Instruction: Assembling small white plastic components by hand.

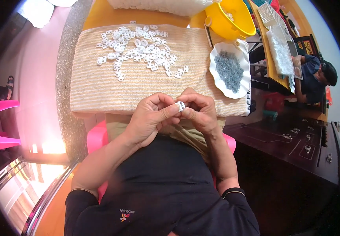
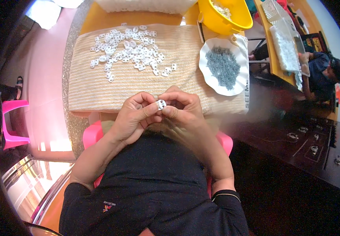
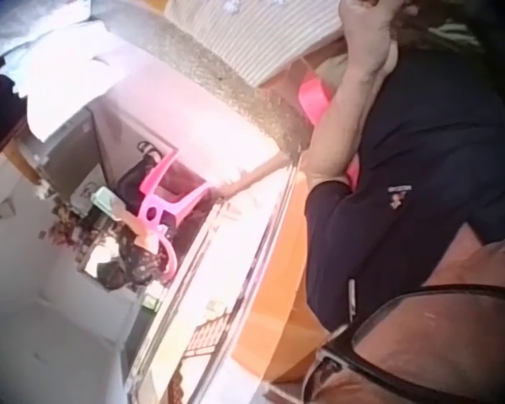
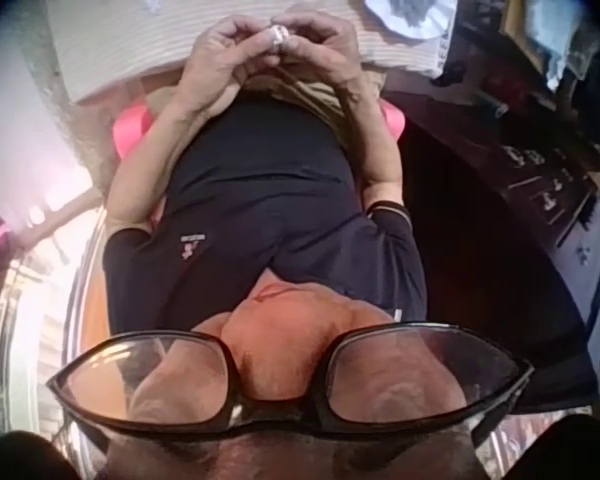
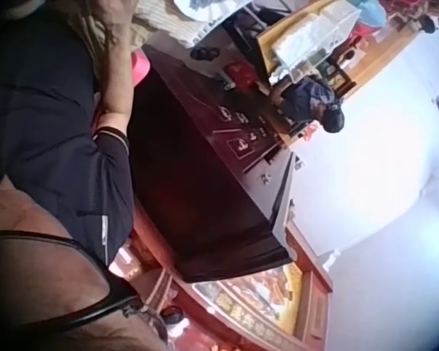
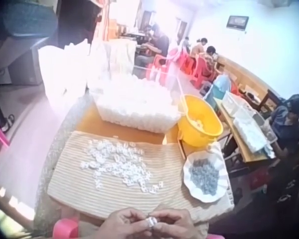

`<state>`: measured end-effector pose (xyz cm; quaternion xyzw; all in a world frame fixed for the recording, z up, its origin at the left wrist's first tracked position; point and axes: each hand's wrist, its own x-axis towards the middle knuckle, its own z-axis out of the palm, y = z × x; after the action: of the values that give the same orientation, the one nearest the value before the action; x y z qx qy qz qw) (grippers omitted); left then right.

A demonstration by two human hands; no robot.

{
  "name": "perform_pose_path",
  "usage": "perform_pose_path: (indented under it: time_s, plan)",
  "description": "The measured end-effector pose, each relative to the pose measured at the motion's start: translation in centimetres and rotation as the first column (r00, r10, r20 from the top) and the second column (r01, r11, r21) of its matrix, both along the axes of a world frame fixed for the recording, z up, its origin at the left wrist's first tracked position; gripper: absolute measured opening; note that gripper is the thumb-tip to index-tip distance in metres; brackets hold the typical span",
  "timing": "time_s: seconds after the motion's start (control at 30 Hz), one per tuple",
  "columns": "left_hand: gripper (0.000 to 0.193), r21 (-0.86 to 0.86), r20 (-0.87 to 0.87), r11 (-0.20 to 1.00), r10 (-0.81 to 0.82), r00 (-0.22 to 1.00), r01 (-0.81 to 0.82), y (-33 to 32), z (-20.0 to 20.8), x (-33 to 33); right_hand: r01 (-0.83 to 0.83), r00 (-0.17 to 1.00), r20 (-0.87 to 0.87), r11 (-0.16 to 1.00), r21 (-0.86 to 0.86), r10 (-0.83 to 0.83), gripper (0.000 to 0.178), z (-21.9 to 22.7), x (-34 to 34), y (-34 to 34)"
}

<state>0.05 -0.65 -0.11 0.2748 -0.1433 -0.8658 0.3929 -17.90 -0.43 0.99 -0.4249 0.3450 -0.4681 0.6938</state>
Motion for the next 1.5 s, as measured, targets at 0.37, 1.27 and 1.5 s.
perform_pose_path:
  time_s: [0.37, 1.27, 1.5]
  plan:
    - [0.01, -0.087, -0.017, 0.996, -0.029, 0.999, 0.027, 0.1, 0.1, 0.3, -0.003, 0.981, -0.191, 0.982, -0.189, -0.034, 0.029, 0.5, 0.5, 0.4]
    - [0.011, -0.047, -0.016, 0.999, -0.003, 1.0, 0.002, 0.2, 0.5, 0.1, 0.232, 0.877, -0.37, 0.944, -0.233, -0.307, 0.011, 3.8, -2.5, -3.2]
    - [0.01, -0.088, 0.054, 0.994, -0.057, 0.997, 0.061, 0.4, 0.7, 0.1, 0.43, 0.444, -0.457, 0.631, -0.646, -0.77, 0.024, 11.3, -8.9, -14.2]
